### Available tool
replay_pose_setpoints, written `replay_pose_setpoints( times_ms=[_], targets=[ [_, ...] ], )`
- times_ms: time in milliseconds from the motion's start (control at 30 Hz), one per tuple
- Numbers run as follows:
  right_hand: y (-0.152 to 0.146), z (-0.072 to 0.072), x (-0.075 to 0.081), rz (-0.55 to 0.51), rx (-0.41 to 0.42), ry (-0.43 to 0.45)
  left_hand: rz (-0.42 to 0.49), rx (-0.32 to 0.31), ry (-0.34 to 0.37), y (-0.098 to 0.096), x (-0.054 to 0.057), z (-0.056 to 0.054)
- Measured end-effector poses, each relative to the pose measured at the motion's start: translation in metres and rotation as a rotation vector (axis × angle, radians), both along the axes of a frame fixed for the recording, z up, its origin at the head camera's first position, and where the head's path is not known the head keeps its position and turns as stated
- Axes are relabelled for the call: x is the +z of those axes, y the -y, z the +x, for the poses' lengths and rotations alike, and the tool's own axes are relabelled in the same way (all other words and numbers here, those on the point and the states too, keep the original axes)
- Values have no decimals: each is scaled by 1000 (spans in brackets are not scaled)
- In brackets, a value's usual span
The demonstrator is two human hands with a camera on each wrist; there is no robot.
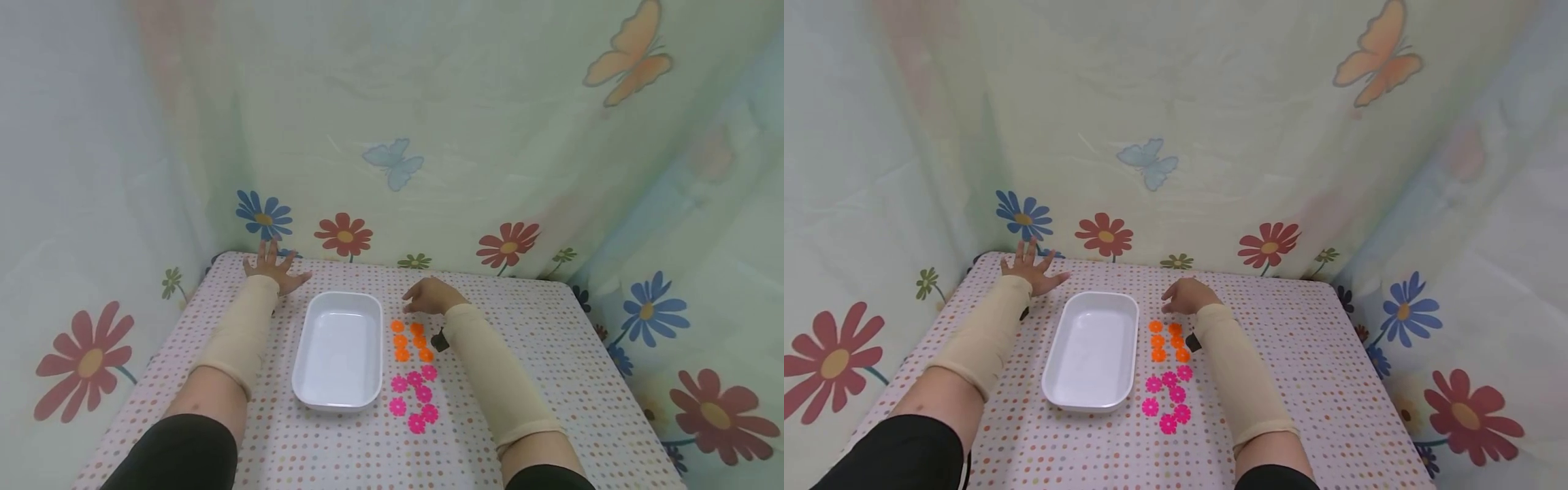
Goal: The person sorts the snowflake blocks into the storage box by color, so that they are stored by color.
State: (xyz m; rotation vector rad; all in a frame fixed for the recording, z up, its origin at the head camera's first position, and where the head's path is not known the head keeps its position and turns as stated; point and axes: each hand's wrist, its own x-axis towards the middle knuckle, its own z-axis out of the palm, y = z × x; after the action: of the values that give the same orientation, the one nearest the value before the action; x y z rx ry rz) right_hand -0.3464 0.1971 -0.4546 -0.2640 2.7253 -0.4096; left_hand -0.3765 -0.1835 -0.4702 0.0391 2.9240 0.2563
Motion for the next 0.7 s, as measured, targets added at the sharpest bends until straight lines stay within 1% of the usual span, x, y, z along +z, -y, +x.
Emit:
replay_pose_setpoints(
  times_ms=[33, 100, 167, 233, 300, 333, 400, 467, 533, 667, 700],
  targets=[
    [3, 1, -1, -14, 8, 9, -5, 6, 16, 2, 0, 1],
    [9, 1, -5, -33, 3, 28, -12, 10, 66, 7, -6, 1],
    [15, 1, -11, -36, -18, 46, -9, 26, 137, 5, -2, 10],
    [17, 1, -19, -37, -46, 72, -15, 43, 196, 4, -4, 16],
    [18, 1, -27, -28, -71, 91, 0, 56, 243, 2, -7, 22],
    [18, 1, -30, -20, -74, 93, 18, 63, 258, 2, -9, 24],
    [18, 2, -34, -6, -77, 94, 40, 69, 282, 4, -21, 22],
    [18, 2, -36, -1, -76, 86, 64, 58, 285, 5, -27, 25],
    [18, 4, -36, 7, -62, 72, 82, 46, 270, 7, -35, 27],
    [20, 5, -34, 4, -54, 64, 80, 1, 201, 8, -41, 36],
    [20, 6, -33, 4, -53, 63, 90, 0, 189, 8, -42, 38]
  ],
)
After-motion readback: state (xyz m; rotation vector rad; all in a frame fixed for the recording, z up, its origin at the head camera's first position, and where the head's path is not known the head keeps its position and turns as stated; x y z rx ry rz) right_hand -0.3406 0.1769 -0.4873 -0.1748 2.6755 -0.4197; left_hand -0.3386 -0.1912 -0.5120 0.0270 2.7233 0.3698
